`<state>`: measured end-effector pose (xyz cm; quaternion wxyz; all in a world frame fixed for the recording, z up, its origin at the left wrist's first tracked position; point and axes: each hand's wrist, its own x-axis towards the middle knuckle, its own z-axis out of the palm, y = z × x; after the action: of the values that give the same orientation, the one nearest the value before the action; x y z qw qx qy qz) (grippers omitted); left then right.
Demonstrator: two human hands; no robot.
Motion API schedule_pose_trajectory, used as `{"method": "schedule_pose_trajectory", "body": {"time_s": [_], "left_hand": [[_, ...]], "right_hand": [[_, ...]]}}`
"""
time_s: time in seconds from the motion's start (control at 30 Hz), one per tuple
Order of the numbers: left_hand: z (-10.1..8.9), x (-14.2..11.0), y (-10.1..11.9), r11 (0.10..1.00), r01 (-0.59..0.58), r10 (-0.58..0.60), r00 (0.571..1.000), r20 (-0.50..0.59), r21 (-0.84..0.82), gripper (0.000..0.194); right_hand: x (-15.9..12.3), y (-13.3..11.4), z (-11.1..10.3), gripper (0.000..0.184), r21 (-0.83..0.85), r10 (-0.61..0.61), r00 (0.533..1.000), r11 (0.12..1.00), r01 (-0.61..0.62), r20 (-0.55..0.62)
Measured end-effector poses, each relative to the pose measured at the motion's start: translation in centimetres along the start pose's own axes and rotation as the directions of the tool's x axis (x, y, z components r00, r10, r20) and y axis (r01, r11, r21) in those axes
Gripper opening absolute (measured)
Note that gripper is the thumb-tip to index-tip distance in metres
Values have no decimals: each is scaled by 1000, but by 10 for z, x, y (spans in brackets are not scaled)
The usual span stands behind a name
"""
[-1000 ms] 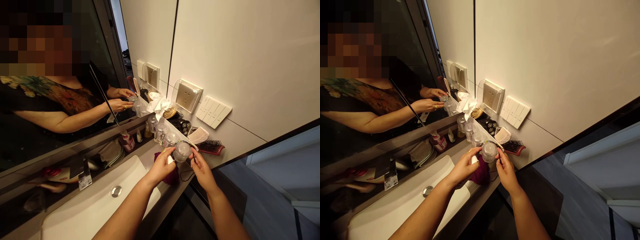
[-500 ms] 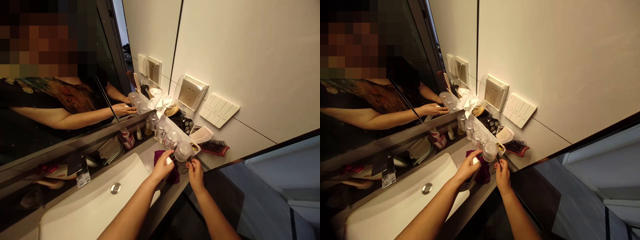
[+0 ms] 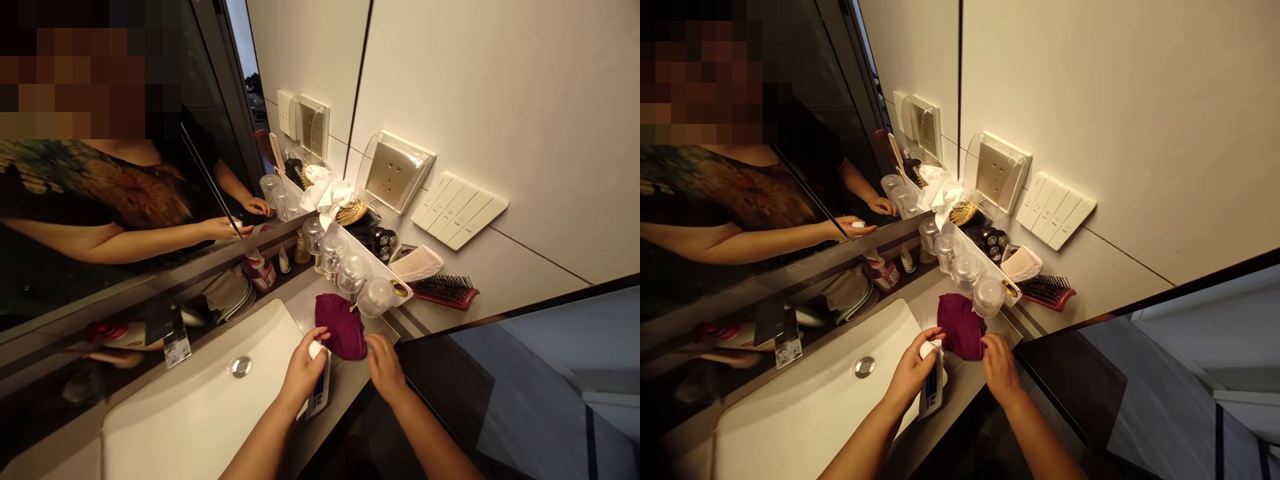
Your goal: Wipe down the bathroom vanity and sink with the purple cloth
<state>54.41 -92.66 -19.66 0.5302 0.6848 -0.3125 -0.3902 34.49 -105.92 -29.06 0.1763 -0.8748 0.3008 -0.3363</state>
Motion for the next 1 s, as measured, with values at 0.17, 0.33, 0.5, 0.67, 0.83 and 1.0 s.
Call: {"method": "schedule_pose_trajectory", "body": {"time_s": [0.17, 0.33, 0.5, 0.67, 0.83, 1.0], "left_hand": [[-21, -40, -27, 995, 86, -85, 996, -32, 42, 51], [-44, -69, -58, 986, 119, -105, 987, -122, 113, 49], [-66, -90, -71, 982, 175, -156, 962, -223, 68, 49], [-88, -104, -77, 980, 200, -187, 947, -259, 23, 51], [-104, -112, -77, 983, 179, -157, 934, -322, 38, 48], [-108, -127, -86, 977, 215, -204, 921, -331, -5, 56]], "right_hand": [[31, -38, 16, 60, -35, -168, 883, 979, 203, 438], [78, -39, 63, 81, -236, 89, 757, 968, 88, 647], [34, -35, 57, 72, -196, 86, 755, 979, 57, 650], [-45, -32, 21, 78, -179, 82, 721, 982, 59, 688], [-34, -39, 45, 79, -136, -11, 747, 981, 136, 664], [65, -65, 128, 66, -115, -75, 808, 978, 174, 584]]}}
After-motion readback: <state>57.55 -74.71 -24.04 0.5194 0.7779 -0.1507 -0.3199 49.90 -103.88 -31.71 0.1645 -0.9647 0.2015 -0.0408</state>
